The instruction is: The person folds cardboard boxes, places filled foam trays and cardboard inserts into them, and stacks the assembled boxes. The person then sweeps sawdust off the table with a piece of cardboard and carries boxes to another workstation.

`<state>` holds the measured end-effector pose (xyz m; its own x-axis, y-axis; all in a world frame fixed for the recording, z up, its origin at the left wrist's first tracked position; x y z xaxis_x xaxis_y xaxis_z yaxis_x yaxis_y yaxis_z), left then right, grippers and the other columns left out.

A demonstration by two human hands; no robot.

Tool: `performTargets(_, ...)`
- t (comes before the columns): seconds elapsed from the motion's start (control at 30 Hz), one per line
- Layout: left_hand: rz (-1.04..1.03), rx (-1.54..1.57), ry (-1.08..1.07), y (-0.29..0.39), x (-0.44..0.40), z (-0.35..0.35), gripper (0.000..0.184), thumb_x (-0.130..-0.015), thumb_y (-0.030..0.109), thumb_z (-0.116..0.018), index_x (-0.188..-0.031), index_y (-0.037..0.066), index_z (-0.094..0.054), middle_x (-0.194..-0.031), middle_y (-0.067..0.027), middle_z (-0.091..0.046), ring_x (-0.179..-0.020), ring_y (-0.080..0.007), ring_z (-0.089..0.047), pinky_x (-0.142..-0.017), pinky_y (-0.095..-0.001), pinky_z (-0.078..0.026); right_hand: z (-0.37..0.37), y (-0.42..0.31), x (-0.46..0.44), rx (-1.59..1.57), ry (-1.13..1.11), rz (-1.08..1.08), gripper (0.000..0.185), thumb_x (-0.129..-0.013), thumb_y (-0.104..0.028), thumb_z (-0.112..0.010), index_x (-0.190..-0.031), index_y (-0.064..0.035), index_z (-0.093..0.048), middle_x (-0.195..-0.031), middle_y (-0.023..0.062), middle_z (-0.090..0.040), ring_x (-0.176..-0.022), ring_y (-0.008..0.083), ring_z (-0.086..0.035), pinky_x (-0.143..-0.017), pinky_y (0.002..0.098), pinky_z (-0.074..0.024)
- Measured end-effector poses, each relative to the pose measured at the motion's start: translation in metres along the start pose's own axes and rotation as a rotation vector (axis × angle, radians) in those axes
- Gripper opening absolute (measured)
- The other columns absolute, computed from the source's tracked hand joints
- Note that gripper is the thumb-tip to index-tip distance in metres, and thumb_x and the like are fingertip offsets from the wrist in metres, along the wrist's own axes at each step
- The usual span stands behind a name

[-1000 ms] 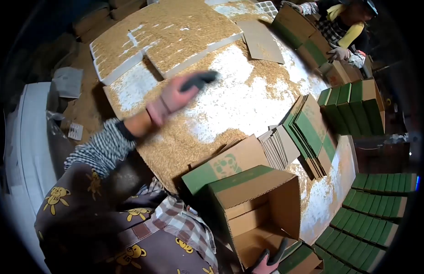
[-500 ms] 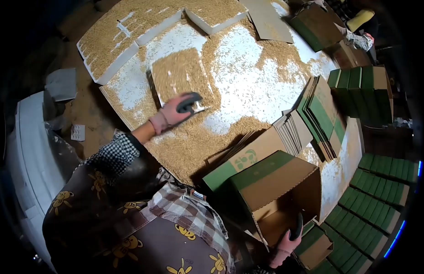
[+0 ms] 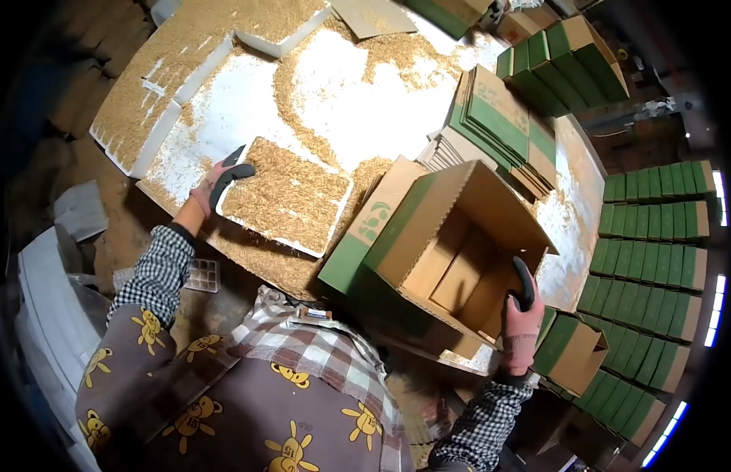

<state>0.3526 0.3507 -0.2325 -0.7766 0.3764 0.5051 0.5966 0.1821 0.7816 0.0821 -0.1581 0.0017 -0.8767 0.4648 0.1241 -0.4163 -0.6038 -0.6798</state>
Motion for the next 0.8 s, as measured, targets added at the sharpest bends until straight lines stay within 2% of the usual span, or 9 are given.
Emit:
performTargets(0.27,-0.182,0.245,0.149,0.116,0.153,-0.035,0.048,-0.087,0.013,-0.062,-0.131,0.002,-0.048,-0.120,-0.0136,-0.059,-0.107,-0.0233,-0.060,-0.091,-0.0341,-0.051,0.002,0.011,0.004,-0.124,-0.053,0.130,0.077,-0.072,0.004,-0.058,-0.143,-0.0110,-0.036,-0.142,0.0141,-0.044,-0.133,0.0259,-0.038,-0.108,0.0321,-0.0321)
performTargets(0.43,-0.883,-0.653,-0.100,0.162,0.174,-0.103,0.042,-0.097,0.009,-0.042,-0.138,0.002,-0.041,-0.138,-0.0123,-0.046,-0.121,-0.0206,-0.049,-0.103,-0.0345,-0.042,-0.019,0.022,-0.004,0.023,-0.079,0.264,0.107,-0.068,-0.011,-0.076,-0.152,-0.0234,-0.010,-0.149,0.0231,-0.027,-0.140,0.0469,-0.016,-0.115,0.0450,-0.0239)
performTargets(0.47,-0.750,-0.197,-0.366,0.160,0.180,-0.162,0.044,-0.096,0.009,-0.043,-0.140,0.003,-0.039,-0.139,-0.0127,-0.045,-0.123,-0.0205,-0.048,-0.105,-0.0337,-0.040,-0.023,0.023,-0.005,0.016,-0.059,0.259,0.109,-0.068,-0.013,-0.077,-0.152,-0.0233,-0.008,-0.148,0.0258,-0.028,-0.139,0.0458,-0.018,-0.114,0.0454,-0.0249)
performTargets(0.53,-0.591,-0.139,-0.428,0.154,0.184,-0.236,0.048,-0.094,0.007,-0.049,-0.141,0.004,-0.037,-0.142,-0.0135,-0.042,-0.125,-0.0195,-0.047,-0.106,-0.0328,-0.040,-0.025,0.018,-0.006,0.047,-0.087,0.099,0.111,-0.067,-0.015,-0.078,-0.152,-0.0219,-0.006,-0.148,0.0258,-0.028,-0.138,0.0474,-0.021,-0.113,0.0458,-0.0272)
performTargets(0.6,-0.541,-0.084,-0.618,0.131,0.160,-0.287,0.043,-0.095,0.018,-0.053,-0.136,0.007,-0.045,-0.133,-0.0087,-0.052,-0.123,-0.0189,-0.049,-0.105,-0.0329,-0.040,-0.024,0.029,-0.005,0.529,-0.470,0.326,0.068,-0.084,-0.029,-0.062,-0.144,-0.0109,-0.034,-0.144,0.0148,-0.041,-0.134,0.0361,-0.034,-0.114,0.0423,-0.0252)
performTargets(0.63,-0.763,-0.386,-0.638,0.130,0.144,-0.298,0.043,-0.094,0.015,-0.054,-0.135,0.005,-0.046,-0.133,-0.0096,-0.052,-0.123,-0.0188,-0.050,-0.105,-0.0332,-0.040,-0.027,0.049,-0.002,0.277,-0.346,0.443,0.060,-0.087,-0.031,-0.058,-0.141,-0.0100,-0.040,-0.142,0.0122,-0.043,-0.133,0.0335,-0.035,-0.114,0.0420,-0.0237)
performTargets(0.67,-0.974,-0.698,-0.644,0.126,0.127,-0.307,0.043,-0.093,0.012,-0.056,-0.134,0.004,-0.046,-0.132,-0.0104,-0.052,-0.123,-0.0187,-0.050,-0.105,-0.0334,-0.040,-0.025,0.066,-0.002,0.223,-0.311,0.490,0.062,-0.088,-0.030,-0.058,-0.142,-0.0085,-0.037,-0.143,0.0128,-0.042,-0.133,0.0331,-0.036,-0.114,0.0412,-0.0239)
performTargets(0.7,-0.797,-0.545,-0.656,0.113,0.102,-0.300,0.044,-0.090,0.008,-0.060,-0.133,0.003,-0.047,-0.132,-0.0120,-0.052,-0.121,-0.0188,-0.051,-0.105,-0.0335,-0.040,-0.022,0.083,-0.002,0.172,-0.277,0.539,0.064,-0.088,-0.028,-0.059,-0.143,-0.0069,-0.035,-0.144,0.0134,-0.041,-0.133,0.0327,-0.037,-0.115,0.0403,-0.0242)
performTargets(0.8,-0.867,-0.701,-0.634,0.124,0.098,-0.309,0.038,-0.098,0.020,-0.051,-0.132,0.004,-0.049,-0.130,-0.0106,-0.054,-0.119,-0.0185,-0.052,-0.103,-0.0348,-0.042,-0.002,0.077,0.006,-0.208,-0.297,0.118,0.114,-0.063,-0.019,-0.084,-0.149,-0.0025,-0.011,-0.145,0.0224,-0.031,-0.132,0.0304,-0.038,-0.110,0.0353,-0.0325)
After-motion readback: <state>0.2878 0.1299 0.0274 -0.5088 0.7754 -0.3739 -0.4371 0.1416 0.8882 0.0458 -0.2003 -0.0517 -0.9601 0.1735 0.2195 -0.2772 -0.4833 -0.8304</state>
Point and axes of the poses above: each hand's wrist, its own x-axis away from the middle knuckle, its own z-axis out of the back of the hand, y = z × x, the point moved 2 cm from there along -x, towards the middle knuckle
